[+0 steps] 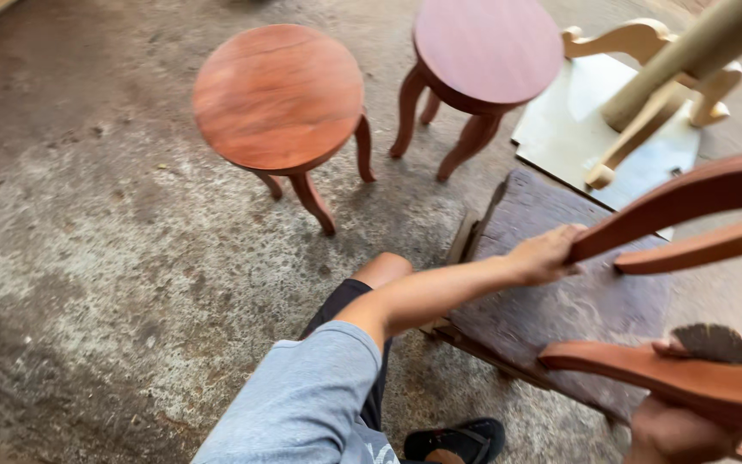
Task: The person sands and polishes several wooden stools using a piece of sandpaper. They handle the stools one by one, rubbing the circular seats and curved legs by hand to smooth the wood surfaces.
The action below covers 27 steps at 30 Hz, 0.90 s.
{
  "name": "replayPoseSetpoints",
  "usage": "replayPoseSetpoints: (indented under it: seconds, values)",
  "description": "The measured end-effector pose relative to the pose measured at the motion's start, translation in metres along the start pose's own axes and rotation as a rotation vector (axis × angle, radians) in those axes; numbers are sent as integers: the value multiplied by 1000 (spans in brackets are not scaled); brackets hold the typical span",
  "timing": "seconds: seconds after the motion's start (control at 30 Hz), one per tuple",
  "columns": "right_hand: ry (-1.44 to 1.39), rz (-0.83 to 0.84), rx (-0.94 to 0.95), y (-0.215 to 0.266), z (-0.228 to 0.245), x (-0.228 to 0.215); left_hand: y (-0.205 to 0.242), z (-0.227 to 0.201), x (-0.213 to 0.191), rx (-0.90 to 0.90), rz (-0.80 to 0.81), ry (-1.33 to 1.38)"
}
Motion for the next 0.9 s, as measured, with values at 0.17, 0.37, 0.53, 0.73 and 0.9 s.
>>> replayPoseSetpoints:
  seconds: [0.17,0.37,0.53,0.73,0.9]
  values:
    - [-82,3,136,5,-16,-35,1,-5,9,56,-72,-68]
    - [-48,-96,89,-14,-65,-48,8,17,13,-45,4,36]
    - [22,-176,48,-27,-85,-41,0,28,22,-120,17,-10]
    - [135,-203,32,-31,-88,-36,23,-21,18,-119,-181,-137]
    - [243,-200,11,-35,-96,-12,107,-78,38,140,383,472]
Point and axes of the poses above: each hand's wrist, its own y-axis away from the middle knuckle, its own x-axis out of the palm, z = x × y, the point moved 3 cm from there along -y, towards the middle knuckle, and after that the axes turned 2 degrees about z, right-handed, at the moved point
